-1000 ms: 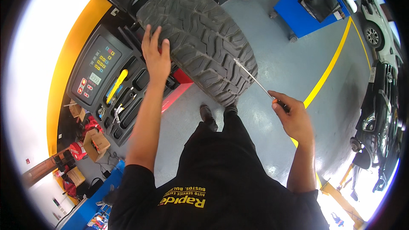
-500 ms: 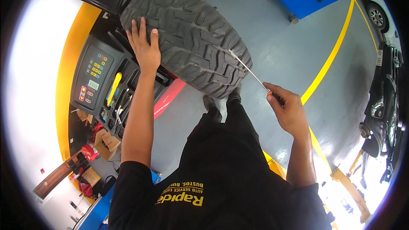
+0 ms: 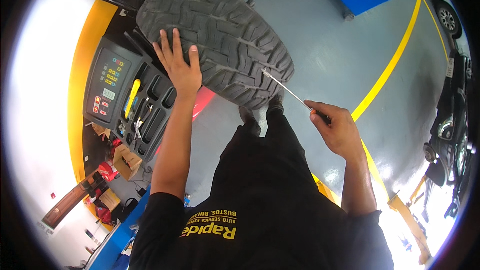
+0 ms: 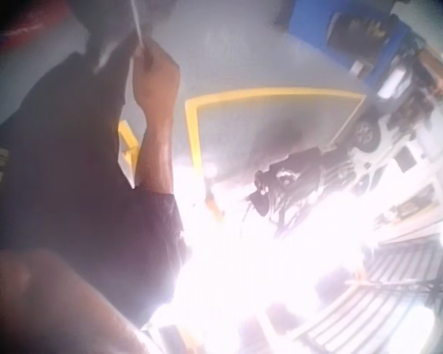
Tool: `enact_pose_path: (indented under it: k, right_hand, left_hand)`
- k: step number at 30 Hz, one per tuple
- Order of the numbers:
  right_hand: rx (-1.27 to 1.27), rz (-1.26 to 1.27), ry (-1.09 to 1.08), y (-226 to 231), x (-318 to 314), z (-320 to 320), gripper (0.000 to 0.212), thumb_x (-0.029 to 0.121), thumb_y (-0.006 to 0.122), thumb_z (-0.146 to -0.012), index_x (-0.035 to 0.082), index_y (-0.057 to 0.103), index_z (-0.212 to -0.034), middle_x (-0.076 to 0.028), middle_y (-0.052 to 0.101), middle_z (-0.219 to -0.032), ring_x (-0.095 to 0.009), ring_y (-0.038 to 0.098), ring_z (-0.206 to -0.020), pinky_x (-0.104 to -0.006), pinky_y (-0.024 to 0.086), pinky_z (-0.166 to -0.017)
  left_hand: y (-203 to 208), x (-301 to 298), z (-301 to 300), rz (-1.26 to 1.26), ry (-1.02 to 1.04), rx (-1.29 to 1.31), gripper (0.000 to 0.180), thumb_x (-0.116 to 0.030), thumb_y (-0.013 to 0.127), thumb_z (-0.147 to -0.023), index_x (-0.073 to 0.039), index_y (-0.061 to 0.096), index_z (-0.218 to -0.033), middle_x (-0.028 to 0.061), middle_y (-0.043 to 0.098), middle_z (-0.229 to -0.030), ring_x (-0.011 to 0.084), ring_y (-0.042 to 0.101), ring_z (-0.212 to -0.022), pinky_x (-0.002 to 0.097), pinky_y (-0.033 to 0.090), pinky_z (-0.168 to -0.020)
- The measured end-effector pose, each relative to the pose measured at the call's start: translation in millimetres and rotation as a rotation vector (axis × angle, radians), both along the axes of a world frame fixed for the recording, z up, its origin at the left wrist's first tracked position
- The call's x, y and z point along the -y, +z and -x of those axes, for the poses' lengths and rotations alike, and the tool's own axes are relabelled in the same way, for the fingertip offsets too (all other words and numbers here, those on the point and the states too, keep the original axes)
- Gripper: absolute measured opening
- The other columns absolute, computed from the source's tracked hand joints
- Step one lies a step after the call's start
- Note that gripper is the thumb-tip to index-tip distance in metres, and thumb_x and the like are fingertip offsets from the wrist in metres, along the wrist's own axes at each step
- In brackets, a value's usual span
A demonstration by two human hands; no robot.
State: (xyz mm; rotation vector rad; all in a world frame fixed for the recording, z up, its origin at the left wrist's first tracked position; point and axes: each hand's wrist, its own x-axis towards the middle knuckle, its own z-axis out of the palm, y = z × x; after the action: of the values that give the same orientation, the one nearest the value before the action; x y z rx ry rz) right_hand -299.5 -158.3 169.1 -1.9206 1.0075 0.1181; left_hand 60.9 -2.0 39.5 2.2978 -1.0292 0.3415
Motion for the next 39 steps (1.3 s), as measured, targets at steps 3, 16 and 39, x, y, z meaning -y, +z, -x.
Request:
enact_pose_path:
  k: [3, 16, 39]
  right_hand:
    - [0.009, 0.025, 0.038, -8.2, -3.7, 14.7, 0.033, 0.013, 0.07, -0.101, 0.011, 0.075, -0.133, -0.015, 0.077, -0.099, -0.022, 0.066, -0.076, -0.0348, 0.053, -0.074]
    - [-0.026, 0.17, 0.096, -10.9, -19.0, 6.5, 0.03, 0.014, 0.069, -0.1, 0.013, 0.076, -0.13, -0.012, 0.07, -0.087, -0.032, 0.067, -0.077, -0.0431, 0.052, -0.073]
    - [-0.639, 0.272, 1.066, 80.8, 101.9, -192.1, 0.032, 0.023, 0.066, -0.102, 0.023, 0.077, -0.131, -0.01, 0.077, -0.11, -0.034, 0.072, -0.103, -0.0448, 0.057, -0.094]
  left_hand:
    - [-1.5, -0.1, 5.1, -0.013, 0.004, 0.017, 0.061, -0.032, 0.06, -0.105, -0.013, 0.047, -0.162, 0.0187, 0.028, -0.174, 0.0536, 0.016, -0.159, 0.0616, 0.017, -0.129]
    - [-1.9, 2.1, -3.8, 0.002, 0.008, 0.014, 0.059, -0.034, 0.06, -0.106, -0.016, 0.048, -0.162, 0.0164, 0.03, -0.174, 0.0526, 0.017, -0.16, 0.0619, 0.018, -0.129]
    - [1.9, 5.7, -21.2, 0.136, 0.03, -0.068, 0.058, -0.027, 0.064, -0.103, -0.015, 0.053, -0.158, 0.0103, 0.036, -0.173, 0.0487, 0.017, -0.161, 0.0595, 0.018, -0.13]
